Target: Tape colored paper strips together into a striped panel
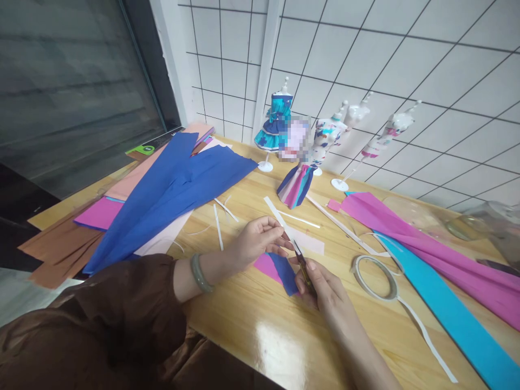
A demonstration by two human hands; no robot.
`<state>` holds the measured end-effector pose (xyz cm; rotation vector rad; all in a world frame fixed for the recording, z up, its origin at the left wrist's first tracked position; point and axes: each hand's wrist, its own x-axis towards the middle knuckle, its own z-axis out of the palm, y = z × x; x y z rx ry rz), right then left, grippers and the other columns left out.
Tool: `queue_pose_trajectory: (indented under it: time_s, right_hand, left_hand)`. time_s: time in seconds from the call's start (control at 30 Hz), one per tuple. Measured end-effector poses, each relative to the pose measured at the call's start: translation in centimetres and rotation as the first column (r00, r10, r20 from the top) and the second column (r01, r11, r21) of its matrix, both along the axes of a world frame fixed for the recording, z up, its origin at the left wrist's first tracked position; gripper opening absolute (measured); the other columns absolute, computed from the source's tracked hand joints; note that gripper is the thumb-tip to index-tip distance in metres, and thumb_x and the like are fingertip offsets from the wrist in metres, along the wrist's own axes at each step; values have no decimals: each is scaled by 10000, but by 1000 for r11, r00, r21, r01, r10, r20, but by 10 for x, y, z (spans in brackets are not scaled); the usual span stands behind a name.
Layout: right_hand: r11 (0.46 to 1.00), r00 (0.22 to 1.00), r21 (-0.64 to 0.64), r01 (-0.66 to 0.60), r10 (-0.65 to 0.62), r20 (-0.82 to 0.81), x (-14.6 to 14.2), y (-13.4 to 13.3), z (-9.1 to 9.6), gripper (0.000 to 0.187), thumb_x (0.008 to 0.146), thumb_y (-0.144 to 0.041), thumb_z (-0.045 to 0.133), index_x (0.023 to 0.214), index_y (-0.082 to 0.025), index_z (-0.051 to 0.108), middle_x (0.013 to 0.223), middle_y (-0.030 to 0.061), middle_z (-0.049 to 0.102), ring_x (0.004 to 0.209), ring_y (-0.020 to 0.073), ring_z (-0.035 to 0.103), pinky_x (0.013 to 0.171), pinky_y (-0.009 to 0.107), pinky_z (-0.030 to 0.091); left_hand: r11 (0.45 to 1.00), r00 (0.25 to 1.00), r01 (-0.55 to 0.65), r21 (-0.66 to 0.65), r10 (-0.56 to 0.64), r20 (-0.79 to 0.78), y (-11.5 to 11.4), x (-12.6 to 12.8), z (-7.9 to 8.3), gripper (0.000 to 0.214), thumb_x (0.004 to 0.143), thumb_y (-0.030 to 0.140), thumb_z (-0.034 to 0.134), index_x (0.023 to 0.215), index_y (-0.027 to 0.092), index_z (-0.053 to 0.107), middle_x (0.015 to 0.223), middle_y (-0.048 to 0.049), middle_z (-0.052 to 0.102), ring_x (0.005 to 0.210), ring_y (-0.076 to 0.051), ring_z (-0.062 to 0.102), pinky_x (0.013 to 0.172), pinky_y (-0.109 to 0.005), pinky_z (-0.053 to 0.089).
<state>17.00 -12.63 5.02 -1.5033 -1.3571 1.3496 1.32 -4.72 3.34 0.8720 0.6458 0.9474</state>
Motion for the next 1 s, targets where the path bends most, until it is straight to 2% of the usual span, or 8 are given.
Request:
queue_pose_trajectory:
  time_s: [0.1,0.17,0.47,0.73,0.9,1.0]
  right_hand:
    - [1000,999,27,-3,1,53,0,0,1,444,858,-561,335,669,-193,496,517,-39,380,454,103,315,464,254,251]
    - [1000,997,30,-7,5,80,-1,0,2,464,862,-561,323,608,-198,460,506,-39,370,457,104,312,474,256,250]
    - [1000,996,27,-13,10,90,0,0,1,485,849,-586,321,577,-204,444,511,-34,365,468,110,305,475,253,246]
    - [1000,997,19,-5,4,80,1,1,-1,474,839,-592,338,616,-199,478,531,-31,395,460,108,317,472,255,264]
    - [1000,998,17,-2,1,66,0,0,-1,426,856,-562,341,809,-189,542,545,-46,382,454,100,313,458,252,243]
    - [1000,998,14,-1,0,63,0,0,-1,423,862,-551,337,851,-185,549,548,-44,388,457,101,318,458,253,241]
  left_hand:
    - [1000,1000,-12,-7,12,-5,0,0,1,233,734,302,647,784,133,494,743,-33,628,698,-137,642,581,-221,514]
    - [1000,1000,-15,-18,15,-2,0,1,2,243,726,304,655,774,133,489,740,-35,630,692,-138,642,579,-220,513]
    - [1000,1000,-10,-9,10,1,1,0,0,204,750,275,631,779,131,489,747,-31,627,678,-132,645,584,-229,527]
    - [999,999,-32,-10,32,0,4,-1,0,232,736,292,644,780,136,479,741,-28,624,680,-135,646,592,-238,534]
    - [999,1000,-11,32,11,-4,3,-1,-2,228,747,300,635,781,136,481,746,-24,618,693,-143,649,595,-248,536]
    - [999,1000,-14,28,14,3,3,-1,-3,215,755,289,627,786,136,480,745,-19,608,693,-140,648,588,-240,533]
